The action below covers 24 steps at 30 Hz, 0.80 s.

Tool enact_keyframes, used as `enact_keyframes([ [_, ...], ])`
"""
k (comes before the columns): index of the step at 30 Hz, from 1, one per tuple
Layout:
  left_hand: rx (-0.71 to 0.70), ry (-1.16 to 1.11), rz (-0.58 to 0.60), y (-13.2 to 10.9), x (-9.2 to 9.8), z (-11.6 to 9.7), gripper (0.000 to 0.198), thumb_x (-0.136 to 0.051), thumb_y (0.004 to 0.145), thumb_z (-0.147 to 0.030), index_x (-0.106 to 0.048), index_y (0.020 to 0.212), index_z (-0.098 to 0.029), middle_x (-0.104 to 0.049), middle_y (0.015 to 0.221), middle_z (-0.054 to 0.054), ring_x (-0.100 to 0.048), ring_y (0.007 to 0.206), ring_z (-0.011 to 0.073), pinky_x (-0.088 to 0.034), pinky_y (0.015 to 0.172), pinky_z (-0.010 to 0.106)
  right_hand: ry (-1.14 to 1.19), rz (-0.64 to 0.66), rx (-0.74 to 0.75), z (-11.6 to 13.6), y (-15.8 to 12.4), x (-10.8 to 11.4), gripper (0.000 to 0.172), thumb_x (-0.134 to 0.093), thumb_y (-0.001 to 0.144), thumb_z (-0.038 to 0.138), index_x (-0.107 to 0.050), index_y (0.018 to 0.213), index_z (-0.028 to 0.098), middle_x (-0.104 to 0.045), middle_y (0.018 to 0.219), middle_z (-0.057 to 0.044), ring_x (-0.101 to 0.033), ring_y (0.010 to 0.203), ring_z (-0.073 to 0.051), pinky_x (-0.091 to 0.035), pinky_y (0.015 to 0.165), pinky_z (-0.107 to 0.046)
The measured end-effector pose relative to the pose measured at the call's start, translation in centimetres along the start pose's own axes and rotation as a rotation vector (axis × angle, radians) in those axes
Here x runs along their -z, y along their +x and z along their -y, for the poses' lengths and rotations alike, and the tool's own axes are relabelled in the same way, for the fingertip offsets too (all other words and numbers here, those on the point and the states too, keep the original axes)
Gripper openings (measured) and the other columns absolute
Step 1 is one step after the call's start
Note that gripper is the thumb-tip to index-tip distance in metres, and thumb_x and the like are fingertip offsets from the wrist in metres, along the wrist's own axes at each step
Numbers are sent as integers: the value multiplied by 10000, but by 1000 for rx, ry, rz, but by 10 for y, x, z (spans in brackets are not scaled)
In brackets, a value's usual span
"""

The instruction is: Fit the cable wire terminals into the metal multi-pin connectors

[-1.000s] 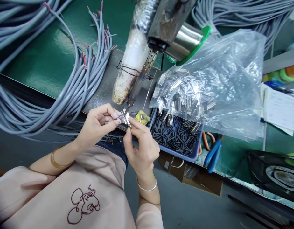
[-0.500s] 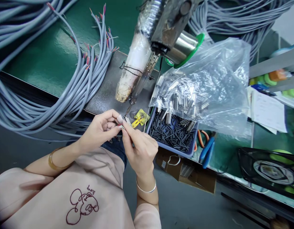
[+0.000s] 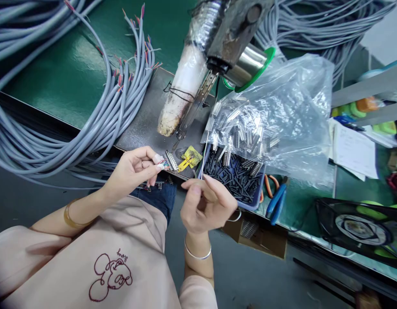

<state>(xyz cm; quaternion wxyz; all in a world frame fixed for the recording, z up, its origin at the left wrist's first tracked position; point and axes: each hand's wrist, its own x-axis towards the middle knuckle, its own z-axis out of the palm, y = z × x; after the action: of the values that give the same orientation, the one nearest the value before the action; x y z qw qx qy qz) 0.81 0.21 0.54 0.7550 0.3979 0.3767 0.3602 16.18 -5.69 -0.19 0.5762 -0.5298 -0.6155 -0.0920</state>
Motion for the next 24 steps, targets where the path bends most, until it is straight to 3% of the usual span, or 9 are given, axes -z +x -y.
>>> enact_keyframes([
  [2,-10,-8,2,0,0,0,259,-793,718,-260,-557,782,-173,-571,493,-56,-522,413,61,-434,424,150,18,-21,13,-3,-3,-1,360,-597,944,105,-601,1276,242,-740,835,35,-703,580,-113,-538,456,-214],
  [4,-31,-17,1,1,0,-1,247,-781,724,-249,-557,792,-173,-576,518,-60,-522,415,55,-431,420,145,-59,64,27,-3,-3,0,277,-652,908,72,-654,1144,218,-780,902,6,-760,690,-141,-624,581,-247],
  [8,-54,-31,8,2,1,0,203,-740,749,-230,-553,800,-172,-573,531,-65,-508,414,46,-427,412,138,-197,232,116,0,-1,0,160,-733,856,77,-651,927,195,-801,928,-21,-784,842,-148,-635,747,-229],
  [14,-32,-22,-12,6,0,0,202,-748,709,-179,-552,756,-167,-562,525,-70,-491,400,33,-395,398,123,-169,257,46,2,-2,-7,167,-715,859,82,-609,882,209,-801,947,-27,-771,828,-126,-622,730,-220],
  [24,-243,16,-113,14,-9,2,197,-708,709,-169,-511,716,-164,-658,785,-10,-497,485,6,-385,410,106,-126,226,-4,1,5,-12,161,-705,859,90,-596,836,207,-792,957,-21,-754,856,-121,-612,776,-242],
])
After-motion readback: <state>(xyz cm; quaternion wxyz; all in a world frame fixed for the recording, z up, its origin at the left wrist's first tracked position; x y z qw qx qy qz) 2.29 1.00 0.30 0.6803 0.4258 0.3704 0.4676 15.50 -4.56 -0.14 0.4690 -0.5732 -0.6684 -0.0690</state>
